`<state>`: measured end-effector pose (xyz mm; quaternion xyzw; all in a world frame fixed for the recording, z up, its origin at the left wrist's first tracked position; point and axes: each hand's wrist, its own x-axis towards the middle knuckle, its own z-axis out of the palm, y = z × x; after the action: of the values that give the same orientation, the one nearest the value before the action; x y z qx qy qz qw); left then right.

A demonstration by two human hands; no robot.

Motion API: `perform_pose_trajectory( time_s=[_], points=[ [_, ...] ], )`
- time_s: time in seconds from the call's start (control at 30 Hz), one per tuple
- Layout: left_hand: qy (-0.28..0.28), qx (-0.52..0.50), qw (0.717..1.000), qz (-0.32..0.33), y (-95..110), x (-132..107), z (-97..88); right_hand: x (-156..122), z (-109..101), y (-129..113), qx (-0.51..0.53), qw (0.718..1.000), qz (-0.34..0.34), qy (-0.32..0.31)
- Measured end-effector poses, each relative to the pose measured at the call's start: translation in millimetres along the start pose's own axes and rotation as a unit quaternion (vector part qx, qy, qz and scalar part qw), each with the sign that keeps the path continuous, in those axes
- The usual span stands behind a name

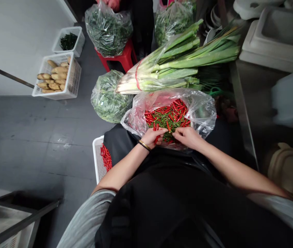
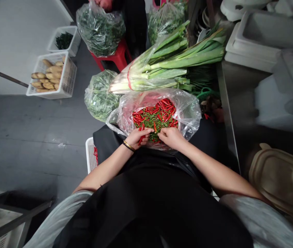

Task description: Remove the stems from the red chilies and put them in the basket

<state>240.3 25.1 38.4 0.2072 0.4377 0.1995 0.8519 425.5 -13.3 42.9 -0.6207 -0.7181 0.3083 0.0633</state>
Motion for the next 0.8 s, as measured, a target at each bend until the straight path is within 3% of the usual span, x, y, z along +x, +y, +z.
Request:
perform_pose_trajectory(
  time_s=[0.17, 0.27, 0.4, 0.47, 0.53, 0.6, 0.67, 0.73, 0.8],
  points=[
    [0.021, 0.017, 0.999, 0.027, -2.8, 11.7, 5.3, -8.6, 11.1, -3.5, -0.049, 0.989, -0.134, 0.032],
    [0.018, 0.015, 0.996, 0.086, -1.1, 10.3, 6.0, 4.0, 11.4, 1.0, -0.038, 0.991, -0.126, 0.024],
    [-0.005, 0.011, 0.989, 0.146, -0.1, 3.9, 7.8, 17.1, 9.6, 1.2, 0.083, 0.987, -0.134, 0.017],
    [-0.023, 0.003, 0.992, 0.128, -0.3, 1.3, 6.9, 13.9, 10.2, -4.1, 0.113, 0.98, -0.161, 0.027],
    [-0.06, -0.004, 0.996, 0.06, -1.1, -0.1, 4.1, 4.1, 9.8, -11.8, 0.104, 0.969, -0.222, 0.026],
    [-0.099, -0.002, 0.995, -0.008, -2.4, 0.0, 0.2, -6.2, 5.6, -17.8, 0.06, 0.952, -0.299, -0.012],
    [-0.113, -0.004, 0.993, -0.022, -3.6, 1.7, -4.1, -9.1, -3.7, -16.5, -0.001, 0.941, -0.332, -0.068],
    [-0.111, -0.02, 0.994, 0.002, -4.1, 4.0, -8.4, 0.9, -16.5, -4.0, -0.068, 0.953, -0.282, -0.084],
    [-0.114, -0.044, 0.992, 0.035, -3.3, 5.9, -12.8, 22.0, -29.2, 17.6, -0.147, 0.976, -0.153, -0.038]
  ],
)
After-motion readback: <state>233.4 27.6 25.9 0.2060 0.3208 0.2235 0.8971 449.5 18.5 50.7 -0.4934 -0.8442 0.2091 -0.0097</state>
